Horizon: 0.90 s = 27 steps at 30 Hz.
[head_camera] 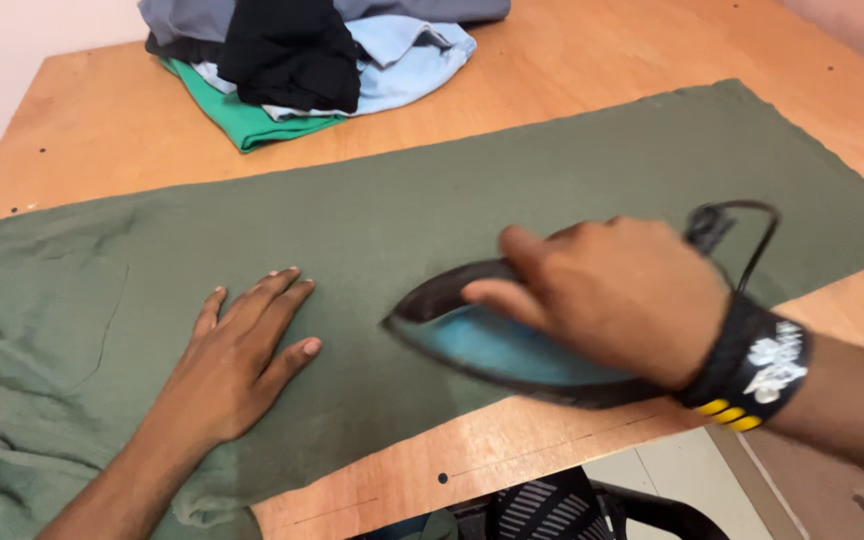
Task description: The person irons a green pair of trousers laid flat on a wooden table. They use a blue electric iron, moving it back and forth across the fabric while holding the garment steady with their left hand. A pile of other folded clothes is visible in the background.
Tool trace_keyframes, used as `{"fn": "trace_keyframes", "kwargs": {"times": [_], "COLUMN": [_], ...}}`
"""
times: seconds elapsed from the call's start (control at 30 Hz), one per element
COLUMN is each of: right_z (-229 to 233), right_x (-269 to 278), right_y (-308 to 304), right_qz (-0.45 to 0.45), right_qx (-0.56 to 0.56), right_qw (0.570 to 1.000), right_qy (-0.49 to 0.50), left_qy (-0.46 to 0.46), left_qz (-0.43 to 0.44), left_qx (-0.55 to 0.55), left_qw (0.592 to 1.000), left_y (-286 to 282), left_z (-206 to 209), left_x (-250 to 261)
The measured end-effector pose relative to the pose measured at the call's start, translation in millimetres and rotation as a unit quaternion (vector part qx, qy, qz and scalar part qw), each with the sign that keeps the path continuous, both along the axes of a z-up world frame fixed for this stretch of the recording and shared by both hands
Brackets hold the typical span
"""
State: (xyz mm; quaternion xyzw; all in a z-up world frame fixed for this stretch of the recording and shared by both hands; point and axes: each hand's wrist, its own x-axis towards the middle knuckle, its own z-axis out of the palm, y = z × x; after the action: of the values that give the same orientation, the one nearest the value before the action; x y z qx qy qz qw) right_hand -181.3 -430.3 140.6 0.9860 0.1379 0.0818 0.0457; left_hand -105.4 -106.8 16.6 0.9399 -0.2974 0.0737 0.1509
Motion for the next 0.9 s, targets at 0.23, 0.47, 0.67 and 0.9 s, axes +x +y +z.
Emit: {"fn": "trace_keyframes", "kwargs": {"times": [0.23,0.47,0.67,0.9], "right_z": [-7,-51,-85,-109], "right_x": [0,18,36,58], "right_y": [-80,-215,-321,-358], "right_qz": [-0.192,-0.294,-0.353,-0.384], "right_qx": [-0.122,0.086,0.173,0.133], "right_qw": [0.974,0.95,0.907,0.901], "right_qy": [-0.006,-0.069,-0.152,-0.153], "left_qy": [-0.02,-0.024,-0.024,-0.026], "left_qz": [-0.005,-0.009,-0.011,0.005], "left_qx": [0.017,0.007,0.011,0.037], "left_qw": [1.0,1.0,1.0,0.999], "left_y": [0,-1,-2,-7], "left_z": [0,0,1,-1], "left_x": [0,-2,-1,0]}}
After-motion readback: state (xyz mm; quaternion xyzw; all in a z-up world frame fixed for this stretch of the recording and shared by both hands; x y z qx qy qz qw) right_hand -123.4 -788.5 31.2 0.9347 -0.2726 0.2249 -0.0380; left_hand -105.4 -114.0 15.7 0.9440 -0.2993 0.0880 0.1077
